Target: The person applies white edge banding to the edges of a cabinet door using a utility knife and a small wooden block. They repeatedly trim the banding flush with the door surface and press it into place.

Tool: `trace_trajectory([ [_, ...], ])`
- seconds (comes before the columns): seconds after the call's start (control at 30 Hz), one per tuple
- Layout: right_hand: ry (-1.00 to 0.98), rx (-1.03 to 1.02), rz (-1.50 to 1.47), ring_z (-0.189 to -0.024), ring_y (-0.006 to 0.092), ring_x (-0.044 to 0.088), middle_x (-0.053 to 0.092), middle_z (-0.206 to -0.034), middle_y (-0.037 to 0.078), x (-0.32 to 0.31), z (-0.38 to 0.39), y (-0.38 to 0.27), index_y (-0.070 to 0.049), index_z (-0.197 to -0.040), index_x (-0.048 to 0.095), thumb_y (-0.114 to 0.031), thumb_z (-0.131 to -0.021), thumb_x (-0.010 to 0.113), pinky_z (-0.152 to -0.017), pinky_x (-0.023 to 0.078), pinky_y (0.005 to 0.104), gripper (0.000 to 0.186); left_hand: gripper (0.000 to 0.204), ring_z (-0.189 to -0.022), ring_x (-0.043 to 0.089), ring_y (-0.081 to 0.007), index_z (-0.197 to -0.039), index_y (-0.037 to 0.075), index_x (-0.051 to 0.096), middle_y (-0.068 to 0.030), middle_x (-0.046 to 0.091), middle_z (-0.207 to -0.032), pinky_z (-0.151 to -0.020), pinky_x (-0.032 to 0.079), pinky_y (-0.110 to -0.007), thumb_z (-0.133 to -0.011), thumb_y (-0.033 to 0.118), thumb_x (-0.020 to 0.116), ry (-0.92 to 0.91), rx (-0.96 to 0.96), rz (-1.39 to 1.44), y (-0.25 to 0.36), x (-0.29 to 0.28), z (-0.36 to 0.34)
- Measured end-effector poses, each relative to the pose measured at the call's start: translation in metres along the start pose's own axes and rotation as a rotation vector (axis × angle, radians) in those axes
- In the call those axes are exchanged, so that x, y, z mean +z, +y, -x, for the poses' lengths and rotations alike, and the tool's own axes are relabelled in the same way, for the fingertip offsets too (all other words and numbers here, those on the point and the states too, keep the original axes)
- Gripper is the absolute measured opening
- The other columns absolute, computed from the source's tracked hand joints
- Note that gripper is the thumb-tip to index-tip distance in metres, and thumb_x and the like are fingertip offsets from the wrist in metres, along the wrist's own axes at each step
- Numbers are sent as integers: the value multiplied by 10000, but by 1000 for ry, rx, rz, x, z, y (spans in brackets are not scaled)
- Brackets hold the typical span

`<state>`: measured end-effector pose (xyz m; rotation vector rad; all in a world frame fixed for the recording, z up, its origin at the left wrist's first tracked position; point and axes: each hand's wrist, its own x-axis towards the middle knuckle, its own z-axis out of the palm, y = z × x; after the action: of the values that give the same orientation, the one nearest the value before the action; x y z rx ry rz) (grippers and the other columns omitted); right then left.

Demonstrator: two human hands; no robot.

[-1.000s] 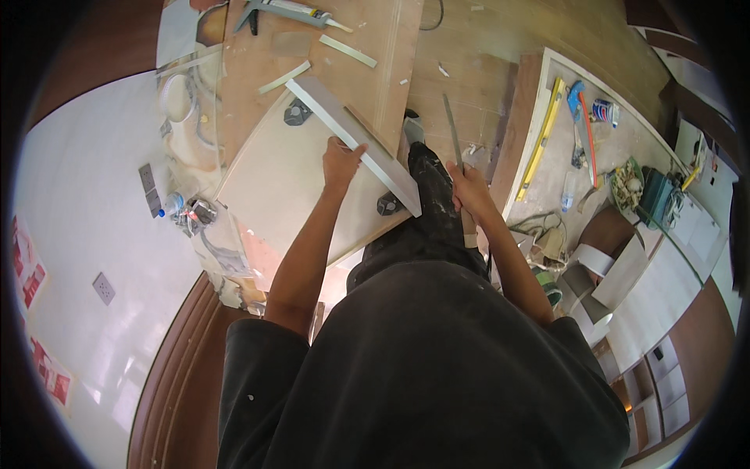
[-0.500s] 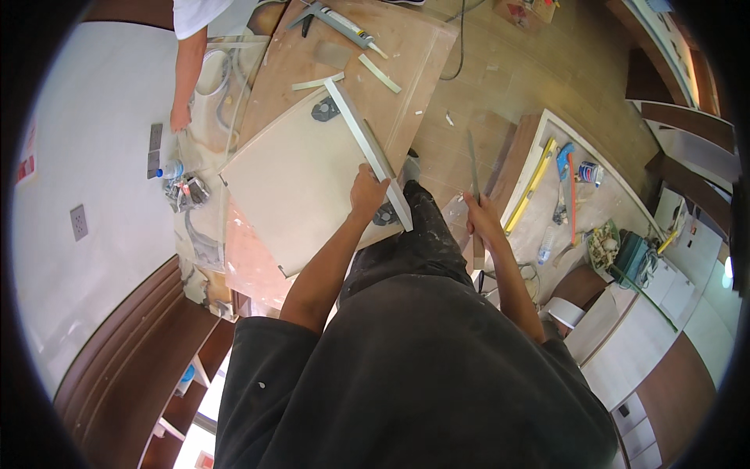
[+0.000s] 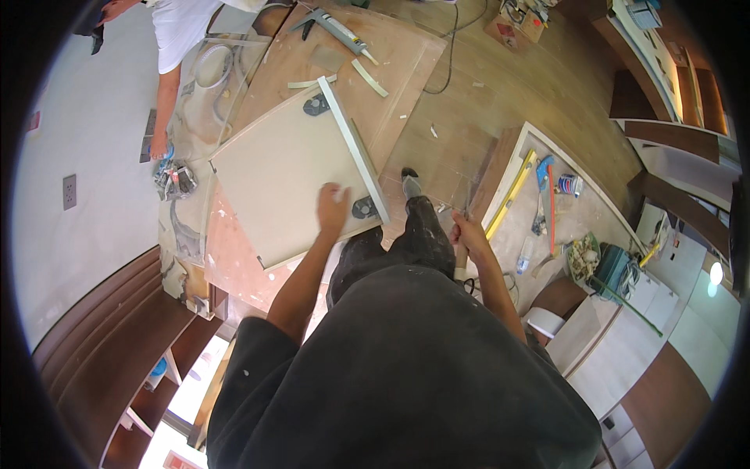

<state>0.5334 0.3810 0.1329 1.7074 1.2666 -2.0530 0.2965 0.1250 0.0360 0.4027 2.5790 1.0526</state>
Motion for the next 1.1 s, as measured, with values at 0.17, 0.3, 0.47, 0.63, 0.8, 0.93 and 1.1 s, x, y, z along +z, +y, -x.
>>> trace_trajectory([
  [0.17, -161, 104, -77, -845, 193, 640, 625, -919, 94, 4, -98, 22, -29, -1011, 573, -218, -962, 594, -742, 579, 348, 197, 331, -902, 622, -303, -1032, 7, 612, -151, 640, -956, -842, 499, -404, -886, 291, 700, 421, -203, -196, -135, -100, 25],
  [0.3, -179, 301, -242, -925, 263, 651, 622, -1010, 137, 36, -146, 53, -2, -1090, 511, -180, -950, 602, -838, 582, 432, 245, 507, -873, 638, -343, -1054, -23, 604, -183, 659, -940, -825, 502, -443, -868, 440, 691, 547, -727, -304, -200, -167, 68],
  [0.47, -254, 523, -330, -1005, 329, 631, 583, -1126, 176, 60, -180, 88, -24, -1248, 378, -214, -914, 662, -878, 563, 504, 478, 715, -981, 638, -366, -1160, -55, 578, -229, 661, -1063, -879, 484, -448, -868, 596, 616, 448, -787, -267, -224, -197, 67],
  [0.63, -231, 500, -229, -942, 335, 607, 570, -1097, 184, 92, -172, 102, -90, -1095, 417, -301, -886, 702, -910, 541, 544, 412, 787, -1009, 617, -307, -1213, -66, 560, -209, 648, -1119, -900, 467, -420, -873, 644, 577, 275, -872, -11, -265, -221, 56],
  [0.8, -252, 440, -116, -1005, 435, 614, 572, -1098, 246, 89, -174, 91, -46, -1011, 446, -356, -928, 618, -934, 521, 599, 364, 1059, -1333, 428, -401, -1471, -34, 332, -262, 414, -1460, -1065, 358, -501, -835, 808, 420, 26, -884, 512, -242, -193, -4],
  [0.93, -419, 503, -153, -949, 416, 672, 621, -1060, 261, 122, -153, 92, 24, -1107, 525, -319, -998, 476, -833, 592, 548, 363, 839, -997, 616, -270, -1208, -21, 645, -153, 659, -1124, -887, 463, -409, -881, 728, 460, 94, -906, 504, -265, -193, 3],
  [1.1, -330, 381, -106, -854, 307, 707, 666, -1019, 179, 140, -151, 85, 10, -1135, 576, -314, -1017, 441, -700, 648, 395, 370, 922, -1185, 574, -314, -1298, -53, 569, -226, 611, -1255, -1002, 434, -416, -868, 752, 440, 36, -879, 575, -266, -182, 1],
])
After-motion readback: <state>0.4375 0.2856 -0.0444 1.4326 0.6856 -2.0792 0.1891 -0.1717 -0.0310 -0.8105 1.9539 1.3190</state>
